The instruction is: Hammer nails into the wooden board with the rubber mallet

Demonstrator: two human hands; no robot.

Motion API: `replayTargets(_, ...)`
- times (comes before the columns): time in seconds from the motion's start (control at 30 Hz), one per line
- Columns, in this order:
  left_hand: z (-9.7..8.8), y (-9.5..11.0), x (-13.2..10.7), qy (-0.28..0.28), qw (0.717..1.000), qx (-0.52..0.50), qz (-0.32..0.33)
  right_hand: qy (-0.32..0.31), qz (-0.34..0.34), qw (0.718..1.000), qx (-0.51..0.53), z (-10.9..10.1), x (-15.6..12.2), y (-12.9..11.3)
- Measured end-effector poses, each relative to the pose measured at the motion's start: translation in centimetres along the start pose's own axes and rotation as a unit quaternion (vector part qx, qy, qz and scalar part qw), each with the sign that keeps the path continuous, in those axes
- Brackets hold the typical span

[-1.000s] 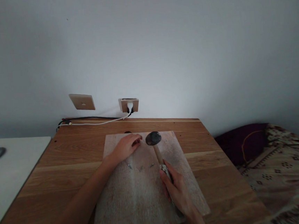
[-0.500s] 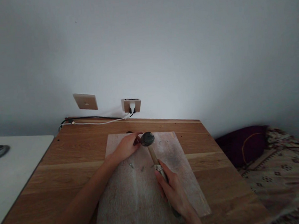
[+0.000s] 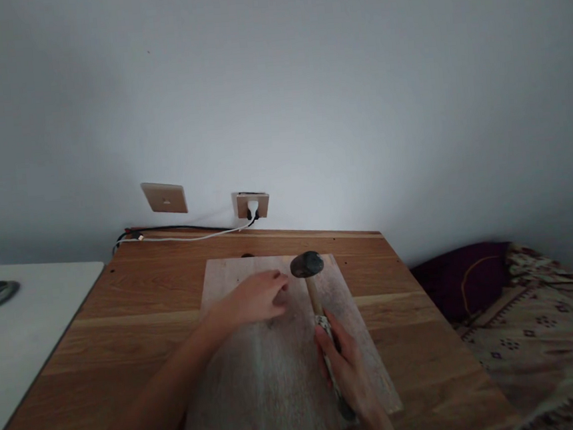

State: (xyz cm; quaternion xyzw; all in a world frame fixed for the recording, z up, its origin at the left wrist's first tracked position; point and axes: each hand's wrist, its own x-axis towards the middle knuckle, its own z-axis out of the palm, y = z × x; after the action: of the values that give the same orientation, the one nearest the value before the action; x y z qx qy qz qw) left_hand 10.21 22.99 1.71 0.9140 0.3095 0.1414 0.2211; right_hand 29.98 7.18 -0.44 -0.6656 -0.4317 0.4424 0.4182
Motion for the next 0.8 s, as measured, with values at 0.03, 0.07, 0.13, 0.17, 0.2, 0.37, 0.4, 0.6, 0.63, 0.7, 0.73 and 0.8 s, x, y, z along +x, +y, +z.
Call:
replayTargets(0.03,0.4,1.0,0.0,-0.015,0.999,0.029,0.032,0.009,0.001,1.0,0.003,-0.3,0.0,-0.1)
replayTargets(0.07,1.0,1.9,0.0,-0.023,0.996,0.056,0.063,0.018,0.002,1.0,0.004,-0.5,-0.1,-0.2)
replayTargets(0.13,2.3,3.1,0.1,-0.023,0.988,0.106,0.107,0.035,0.003,0.999,0.005,-0.8,-0.2,-0.4)
replayTargets(0.17,3.0,3.5,0.2,-0.015,0.984,0.129,0.122,0.044,0.003,0.999,0.005,-0.9,-0.2,-0.5)
replayTargets(0.2,3.6,3.7,0.3,-0.006,0.98,0.149,0.134,0.051,0.005,0.999,0.007,-1.0,-0.3,-0.6)
replayTargets(0.37,4.1,3.2,0.6,0.013,0.975,0.153,0.161,0.063,0.03,0.997,0.02,-1.1,-0.8,-0.3)
replayTargets(0.4,3.5,2.7,0.6,0.017,0.98,0.131,0.146,0.06,0.029,0.998,0.019,-1.1,-0.9,-0.2)
replayTargets(0.6,-0.3,-3.1,0.1,0.12,0.992,-0.021,0.023,0.025,0.002,1.0,0.015,-1.2,-1.4,0.7)
replayTargets(0.63,-0.3,-4.2,-0.1,0.137,0.99,-0.041,0.018,0.021,0.004,1.0,0.018,-1.2,-1.4,0.9)
replayTargets(0.7,0.2,-6.0,-0.5,0.169,0.983,-0.076,0.013,0.016,0.011,0.999,0.025,-1.0,-1.4,1.1)
replayTargets(0.73,0.7,-6.6,-0.8,0.183,0.979,-0.09,0.009,0.014,0.014,0.999,0.029,-0.9,-1.3,1.2)
replayTargets(0.8,1.5,-7.2,-1.2,0.207,0.972,-0.111,-0.008,0.01,0.015,0.999,0.035,-0.7,-1.3,1.5)
